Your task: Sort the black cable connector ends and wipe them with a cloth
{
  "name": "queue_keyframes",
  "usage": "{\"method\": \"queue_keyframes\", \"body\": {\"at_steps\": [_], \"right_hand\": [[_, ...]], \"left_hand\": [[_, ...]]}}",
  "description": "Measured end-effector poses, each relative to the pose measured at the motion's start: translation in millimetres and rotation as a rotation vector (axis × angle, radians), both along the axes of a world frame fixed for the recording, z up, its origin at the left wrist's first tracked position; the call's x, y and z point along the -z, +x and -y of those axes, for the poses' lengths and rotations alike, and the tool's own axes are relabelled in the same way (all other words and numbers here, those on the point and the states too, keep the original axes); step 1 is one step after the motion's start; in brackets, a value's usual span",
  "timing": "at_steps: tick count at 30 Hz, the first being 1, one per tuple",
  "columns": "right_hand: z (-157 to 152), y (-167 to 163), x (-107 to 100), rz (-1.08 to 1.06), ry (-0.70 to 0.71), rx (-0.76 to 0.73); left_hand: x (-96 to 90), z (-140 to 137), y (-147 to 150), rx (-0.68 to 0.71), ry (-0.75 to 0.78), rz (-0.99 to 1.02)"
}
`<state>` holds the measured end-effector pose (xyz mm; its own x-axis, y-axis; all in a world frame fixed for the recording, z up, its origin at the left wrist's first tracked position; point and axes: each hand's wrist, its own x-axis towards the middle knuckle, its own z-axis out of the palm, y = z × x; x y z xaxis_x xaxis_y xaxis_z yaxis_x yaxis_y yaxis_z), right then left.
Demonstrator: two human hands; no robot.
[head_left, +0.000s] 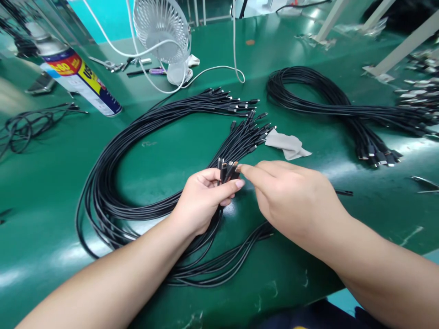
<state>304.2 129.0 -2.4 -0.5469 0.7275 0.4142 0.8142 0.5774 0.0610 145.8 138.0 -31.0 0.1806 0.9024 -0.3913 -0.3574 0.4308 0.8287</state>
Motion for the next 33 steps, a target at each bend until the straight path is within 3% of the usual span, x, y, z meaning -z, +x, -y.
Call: {"method": "queue_keyframes", "body": {"at_steps": [13,33], "right_hand": [[-1.0,-1.1,0.4,-0.03,-0.036,0.005],[1.0,-7.4,5.0,0.049,0.049,0.02]], "left_hand": [[-0.5,-0.2,-1.6,0.025,0.001,0.001],[0.0,0.7,0.9,-0.002,0.033,0.025]]}}
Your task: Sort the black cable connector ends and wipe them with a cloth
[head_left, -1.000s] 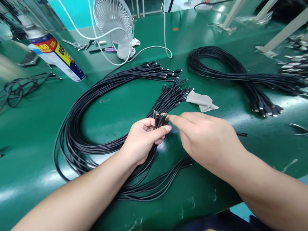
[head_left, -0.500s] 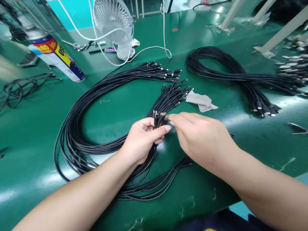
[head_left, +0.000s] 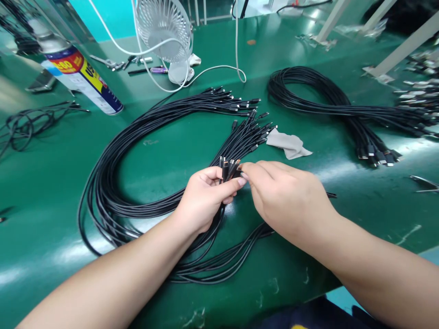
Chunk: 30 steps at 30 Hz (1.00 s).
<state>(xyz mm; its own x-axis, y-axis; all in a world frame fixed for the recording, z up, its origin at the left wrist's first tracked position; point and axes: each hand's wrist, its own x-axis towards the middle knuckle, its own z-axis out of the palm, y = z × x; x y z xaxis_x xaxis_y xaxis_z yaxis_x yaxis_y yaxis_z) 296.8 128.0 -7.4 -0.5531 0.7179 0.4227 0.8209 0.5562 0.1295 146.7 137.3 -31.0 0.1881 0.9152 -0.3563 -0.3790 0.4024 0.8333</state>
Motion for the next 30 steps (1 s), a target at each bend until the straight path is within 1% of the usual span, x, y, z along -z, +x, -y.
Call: {"method": "queue_keyframes", "body": {"at_steps": [8,15,26,30], "right_hand": [[1.1,4.2,-2.7,0.021,-0.048,-0.002],[0.5,6.1,-3.6,-0.029,-0.052,-0.023],[0.3,8.0,-5.7,0.015,-0.061,-0.002],[-0.8,8.8,-7.4,-0.014,-0.061,0.001]], "left_hand": [[0.4,-0.2,-0.3,-0.005,-0.017,-0.004],[0.5,0.1,0.3,-0.008,-0.026,-0.02],[0.8,-0.1,-0.5,0.011,-0.021,-0.047],[0.1,-0.5,-1.2,0.02,-0.022,-0.056]]}}
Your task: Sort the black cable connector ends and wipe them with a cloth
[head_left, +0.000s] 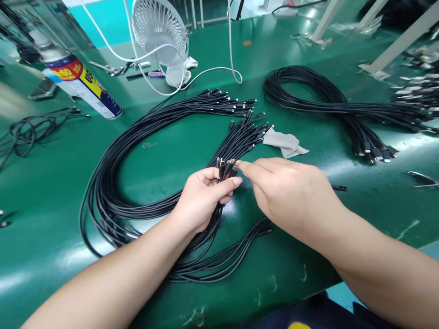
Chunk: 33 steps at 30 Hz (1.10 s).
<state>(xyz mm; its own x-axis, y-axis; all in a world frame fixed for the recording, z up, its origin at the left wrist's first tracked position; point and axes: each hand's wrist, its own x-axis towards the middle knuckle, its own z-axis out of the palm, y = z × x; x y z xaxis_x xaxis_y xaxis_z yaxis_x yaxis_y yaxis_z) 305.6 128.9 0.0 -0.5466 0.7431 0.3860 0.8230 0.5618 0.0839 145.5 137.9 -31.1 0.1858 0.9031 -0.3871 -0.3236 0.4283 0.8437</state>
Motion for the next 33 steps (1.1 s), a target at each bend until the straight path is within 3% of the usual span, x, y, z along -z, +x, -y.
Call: {"method": "queue_keyframes", "body": {"at_steps": [6,33], "right_hand": [[0.4,-1.8,-0.3,-0.069,-0.06,-0.008],[0.0,-2.1,1.3,-0.049,-0.028,-0.002]], "left_hand": [[-2.2,0.3,-0.6,0.017,0.001,0.023],[-1.5,0.8,-1.9,0.044,0.011,0.032]]}}
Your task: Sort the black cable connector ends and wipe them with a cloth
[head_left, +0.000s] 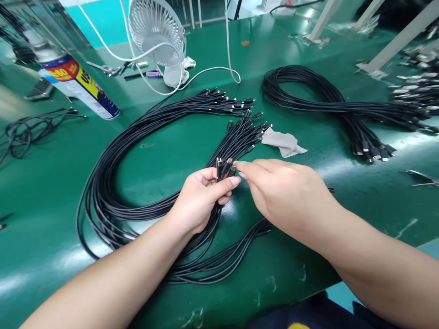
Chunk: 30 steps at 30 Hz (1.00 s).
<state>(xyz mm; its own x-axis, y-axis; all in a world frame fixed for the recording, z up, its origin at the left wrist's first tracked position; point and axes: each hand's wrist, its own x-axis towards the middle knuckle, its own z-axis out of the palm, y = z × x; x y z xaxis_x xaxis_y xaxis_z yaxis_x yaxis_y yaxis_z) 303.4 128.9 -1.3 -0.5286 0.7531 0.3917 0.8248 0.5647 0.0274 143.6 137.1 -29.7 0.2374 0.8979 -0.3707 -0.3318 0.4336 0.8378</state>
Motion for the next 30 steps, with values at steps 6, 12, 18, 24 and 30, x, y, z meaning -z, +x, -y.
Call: {"method": "queue_keyframes", "body": {"at_steps": [6,12,18,24,30], "right_hand": [[-4,3,-6,-0.071,-0.083,-0.003],[-18,10,-6,-0.402,-0.414,-0.017],[-31,6,1,-0.688,-0.716,-0.085],[-31,6,1,-0.506,-0.547,-0.106],[-30,12,4,-0.306,-0.231,0.097]], "left_hand": [[0.4,-1,0,0.001,-0.004,0.003],[0.2,-2,0,0.005,-0.013,-0.019],[-3.4,0,1,0.04,-0.019,-0.001],[-2.5,0,3,0.047,-0.022,-0.008],[1.4,0,2,0.072,-0.017,-0.025]]}}
